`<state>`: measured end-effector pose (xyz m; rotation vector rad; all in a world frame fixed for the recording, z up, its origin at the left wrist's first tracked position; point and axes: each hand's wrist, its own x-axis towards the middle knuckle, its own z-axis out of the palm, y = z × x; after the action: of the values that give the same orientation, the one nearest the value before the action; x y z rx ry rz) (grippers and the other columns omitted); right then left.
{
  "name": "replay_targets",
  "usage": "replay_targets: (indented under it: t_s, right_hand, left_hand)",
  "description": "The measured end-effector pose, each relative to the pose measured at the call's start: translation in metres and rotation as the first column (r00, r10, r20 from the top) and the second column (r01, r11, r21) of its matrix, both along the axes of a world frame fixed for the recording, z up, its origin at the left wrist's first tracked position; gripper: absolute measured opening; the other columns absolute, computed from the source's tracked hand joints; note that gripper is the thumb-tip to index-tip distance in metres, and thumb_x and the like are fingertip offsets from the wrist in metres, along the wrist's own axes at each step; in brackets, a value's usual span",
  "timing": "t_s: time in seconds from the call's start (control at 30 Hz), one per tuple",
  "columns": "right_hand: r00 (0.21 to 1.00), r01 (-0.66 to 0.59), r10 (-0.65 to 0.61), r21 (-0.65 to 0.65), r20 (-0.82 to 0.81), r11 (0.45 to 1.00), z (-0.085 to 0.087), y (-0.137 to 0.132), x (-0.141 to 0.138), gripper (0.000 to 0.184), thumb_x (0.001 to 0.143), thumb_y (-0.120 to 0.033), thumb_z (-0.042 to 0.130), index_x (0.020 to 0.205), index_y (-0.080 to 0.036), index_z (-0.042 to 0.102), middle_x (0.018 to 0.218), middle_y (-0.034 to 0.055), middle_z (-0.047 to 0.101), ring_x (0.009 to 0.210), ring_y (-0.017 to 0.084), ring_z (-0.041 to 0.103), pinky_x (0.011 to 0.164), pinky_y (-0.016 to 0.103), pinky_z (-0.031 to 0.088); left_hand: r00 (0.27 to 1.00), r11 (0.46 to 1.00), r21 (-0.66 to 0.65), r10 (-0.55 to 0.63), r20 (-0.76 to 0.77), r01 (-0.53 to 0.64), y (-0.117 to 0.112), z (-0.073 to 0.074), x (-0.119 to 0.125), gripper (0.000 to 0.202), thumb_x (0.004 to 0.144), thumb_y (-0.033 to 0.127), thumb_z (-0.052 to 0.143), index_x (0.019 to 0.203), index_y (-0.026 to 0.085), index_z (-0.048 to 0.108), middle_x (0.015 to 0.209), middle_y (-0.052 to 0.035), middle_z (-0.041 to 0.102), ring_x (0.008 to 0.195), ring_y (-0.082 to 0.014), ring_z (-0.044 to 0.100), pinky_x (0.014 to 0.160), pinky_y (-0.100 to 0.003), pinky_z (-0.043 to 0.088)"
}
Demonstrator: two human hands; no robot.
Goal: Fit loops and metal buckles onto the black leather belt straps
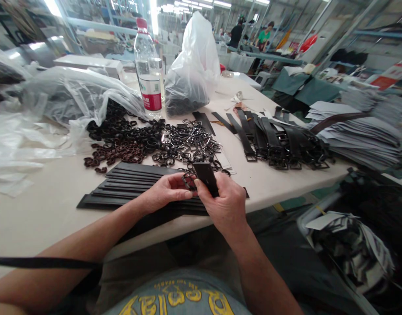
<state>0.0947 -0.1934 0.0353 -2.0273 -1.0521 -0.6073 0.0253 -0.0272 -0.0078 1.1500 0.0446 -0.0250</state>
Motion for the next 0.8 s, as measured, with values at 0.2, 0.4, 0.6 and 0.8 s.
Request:
replay_targets:
  t_s: [0.2, 0.4, 0.6, 0.8]
  right_hand:
    - [1.0, -0.015, 0.015, -0.003, -0.01, 1.0, -0.005, 0.003, -0.001, 0.023, 0.091, -0.027, 0.062, 0.069, -0.02, 0.057, 0.062, -0.001, 0.062, 0.057, 0.013, 0.057, 0.057, 0.024, 0.039]
    - [0.994, -0.008, 0.012, 0.045, -0.109, 0.999, -0.001, 0.001, 0.001, 0.018, 0.087, -0.029, 0.066, 0.072, -0.02, 0.063, 0.063, -0.0013, 0.064, 0.057, 0.013, 0.059, 0.058, 0.023, 0.043]
    - [0.955, -0.01, 0.034, 0.081, -0.296, 0.997, 0.003, -0.002, 0.001, 0.014, 0.086, -0.031, 0.067, 0.078, -0.02, 0.069, 0.065, -0.0013, 0.067, 0.058, 0.013, 0.061, 0.057, 0.024, 0.046]
    - [0.961, -0.009, 0.033, 0.087, -0.276, 0.996, 0.001, -0.004, 0.0, 0.021, 0.087, -0.03, 0.066, 0.07, -0.019, 0.063, 0.061, -0.0021, 0.062, 0.053, 0.011, 0.054, 0.054, 0.023, 0.042]
  left_hand:
    - [0.999, 0.999, -0.01, 0.037, 0.026, -0.036, -0.001, 0.001, -0.001, 0.038, 0.065, 0.027, 0.089, 0.1, 0.017, 0.076, 0.093, -0.0044, 0.077, 0.088, -0.0192, 0.071, 0.089, -0.031, 0.053]
    - [0.996, 0.991, -0.134, -0.01, 0.088, 0.022, 0.003, 0.0, -0.003, 0.048, 0.07, 0.027, 0.086, 0.117, 0.024, 0.073, 0.098, -0.0056, 0.077, 0.084, -0.0171, 0.072, 0.079, -0.027, 0.055]
    - [0.987, 0.977, -0.155, -0.137, 0.082, 0.149, 0.006, 0.004, -0.006, 0.047, 0.068, 0.03, 0.088, 0.112, 0.02, 0.074, 0.092, -0.0083, 0.077, 0.083, -0.0198, 0.073, 0.076, -0.027, 0.055]
    - [0.986, 0.98, -0.122, -0.153, 0.06, 0.159, 0.01, 0.001, -0.006, 0.048, 0.066, 0.03, 0.089, 0.11, 0.019, 0.075, 0.092, -0.0083, 0.078, 0.083, -0.0208, 0.073, 0.082, -0.031, 0.053]
